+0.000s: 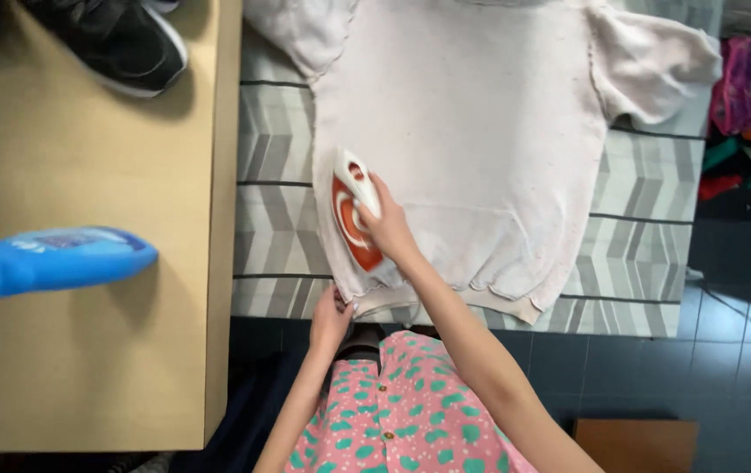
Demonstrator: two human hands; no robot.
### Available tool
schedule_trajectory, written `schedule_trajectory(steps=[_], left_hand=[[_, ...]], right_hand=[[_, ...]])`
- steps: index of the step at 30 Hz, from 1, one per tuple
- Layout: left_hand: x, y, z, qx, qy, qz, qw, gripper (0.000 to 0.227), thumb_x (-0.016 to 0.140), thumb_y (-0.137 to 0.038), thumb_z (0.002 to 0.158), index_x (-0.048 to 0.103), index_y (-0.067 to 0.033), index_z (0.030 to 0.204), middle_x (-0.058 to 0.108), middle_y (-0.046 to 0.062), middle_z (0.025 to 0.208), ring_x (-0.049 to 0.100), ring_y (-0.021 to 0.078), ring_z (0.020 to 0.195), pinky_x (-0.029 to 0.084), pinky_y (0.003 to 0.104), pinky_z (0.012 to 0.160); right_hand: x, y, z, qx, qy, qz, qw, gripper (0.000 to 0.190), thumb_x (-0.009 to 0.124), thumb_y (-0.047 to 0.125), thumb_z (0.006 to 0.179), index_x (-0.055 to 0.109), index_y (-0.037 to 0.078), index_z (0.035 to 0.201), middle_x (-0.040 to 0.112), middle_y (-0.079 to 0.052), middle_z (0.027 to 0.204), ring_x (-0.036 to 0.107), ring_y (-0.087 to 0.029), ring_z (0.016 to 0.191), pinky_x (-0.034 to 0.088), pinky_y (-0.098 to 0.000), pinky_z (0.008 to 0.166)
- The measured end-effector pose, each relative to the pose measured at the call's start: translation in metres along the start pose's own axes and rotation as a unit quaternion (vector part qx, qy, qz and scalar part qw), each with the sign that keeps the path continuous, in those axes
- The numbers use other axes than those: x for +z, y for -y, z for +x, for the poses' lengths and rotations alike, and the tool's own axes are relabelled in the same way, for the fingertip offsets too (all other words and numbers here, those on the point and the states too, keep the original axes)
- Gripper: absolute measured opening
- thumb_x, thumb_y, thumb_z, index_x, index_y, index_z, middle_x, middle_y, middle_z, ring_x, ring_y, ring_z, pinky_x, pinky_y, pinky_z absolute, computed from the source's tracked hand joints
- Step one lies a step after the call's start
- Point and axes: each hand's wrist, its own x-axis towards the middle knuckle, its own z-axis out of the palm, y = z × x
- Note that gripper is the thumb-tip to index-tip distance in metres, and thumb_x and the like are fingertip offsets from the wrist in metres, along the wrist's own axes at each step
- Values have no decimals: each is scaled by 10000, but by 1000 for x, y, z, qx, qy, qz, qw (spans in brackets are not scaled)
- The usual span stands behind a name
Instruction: A person is ironing a light-colored hoodie on a patterned surface, smoothing out wrinkles and flipping the garment to iron both sides and the sleeves.
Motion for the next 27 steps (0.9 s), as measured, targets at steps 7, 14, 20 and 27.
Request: schedule_trajectory(steps=[7,14,20,27], left_hand=[[-16,-93,10,93,-154,70,981,557,593,-169,1035,402,24,1521,421,235,1478,500,435,1364,433,552,1135],[43,-42,83,228,-209,290,905,858,563,-497,972,261,-91,1665,190,169,1747,164,355,1607,126,546,1278],[38,-41,78,234,-206,290,905,811,547,-500,979,305,-119,1653,209,168,1742,186,365,1596,153,537,1266],[42,-37,82,225,-237,243,913,830,651,-504,907,401,-107,1592,346,199,1667,353,363,1530,265,534,1239]], right_hand=[[-79,-2,-64,74,-18,-26,997,878,803,254,831,391,336,1602,575,-245,1487,539,-472,1364,451,-562,1139],[-85,14,-9,82,-19,-29,996,810,670,168,891,350,336,1616,572,-327,1447,543,-524,1336,451,-573,1140],[-64,32,106,18,-19,-42,999,778,675,197,918,349,319,1614,603,-341,1400,575,-534,1299,475,-591,1104],[-57,55,207,-27,-51,-29,998,772,675,217,937,325,259,1624,595,-381,1386,557,-557,1318,440,-609,1150]])
